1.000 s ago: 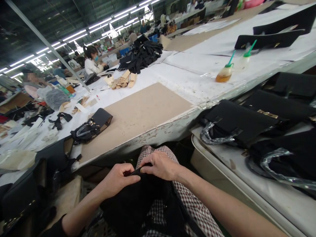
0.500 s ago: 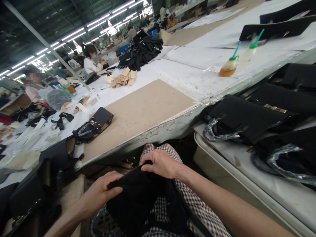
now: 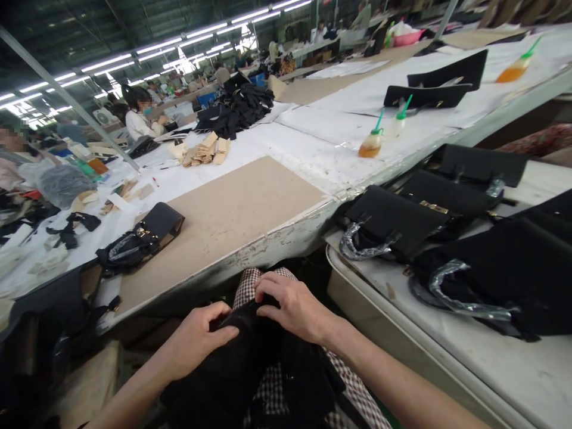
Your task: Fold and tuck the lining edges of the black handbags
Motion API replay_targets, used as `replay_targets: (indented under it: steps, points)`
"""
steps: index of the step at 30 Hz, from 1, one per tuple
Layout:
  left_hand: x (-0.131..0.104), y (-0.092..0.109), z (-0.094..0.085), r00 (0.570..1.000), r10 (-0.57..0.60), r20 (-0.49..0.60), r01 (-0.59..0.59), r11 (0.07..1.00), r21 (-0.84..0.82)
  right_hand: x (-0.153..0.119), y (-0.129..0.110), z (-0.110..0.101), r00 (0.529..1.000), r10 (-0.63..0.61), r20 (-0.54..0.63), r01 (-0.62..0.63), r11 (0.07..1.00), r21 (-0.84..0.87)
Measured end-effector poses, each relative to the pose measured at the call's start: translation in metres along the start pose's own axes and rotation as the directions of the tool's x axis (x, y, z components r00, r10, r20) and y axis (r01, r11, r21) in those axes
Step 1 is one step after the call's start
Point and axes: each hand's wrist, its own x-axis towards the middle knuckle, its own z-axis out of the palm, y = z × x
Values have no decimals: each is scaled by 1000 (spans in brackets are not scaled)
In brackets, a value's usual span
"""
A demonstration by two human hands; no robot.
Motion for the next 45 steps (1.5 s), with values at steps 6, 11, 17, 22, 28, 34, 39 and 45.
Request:
replay_targets:
  steps: [6,11,17,22,28,34,39,45]
  points:
    - [2,2,6,1000,-3,-12,3,1000,-18,8,-5,4,999,-25,45,26,999,-21]
    - [6,-7,8,1000,-10,16,11,999,-42,8,-3,11,993,-61,100,56,997,56]
    - [10,-8,7,1000,-8,16,9,1000,-26,6,0,4,980,-81,184,44,980,196]
    - [11,-3,5,1000,-2,5,1,1000,20,4,4,3,984,-48,170,12,978,209]
    - [6,-1,5,999,9,44,-7,999,-49,4,4,9,996,86,10,-86,993,81]
    - [7,3,5,997,16,77,-9,996,-85,4,3,13,988,150,-27,-151,988,-34]
    - [9,4,4,993,7,117,9,990,-139,1,5,13,990,139,-34,-140,990,-31]
    - [11,6,4,984,15,177,24,975,-219,0,7,9,989,147,-25,-147,989,12]
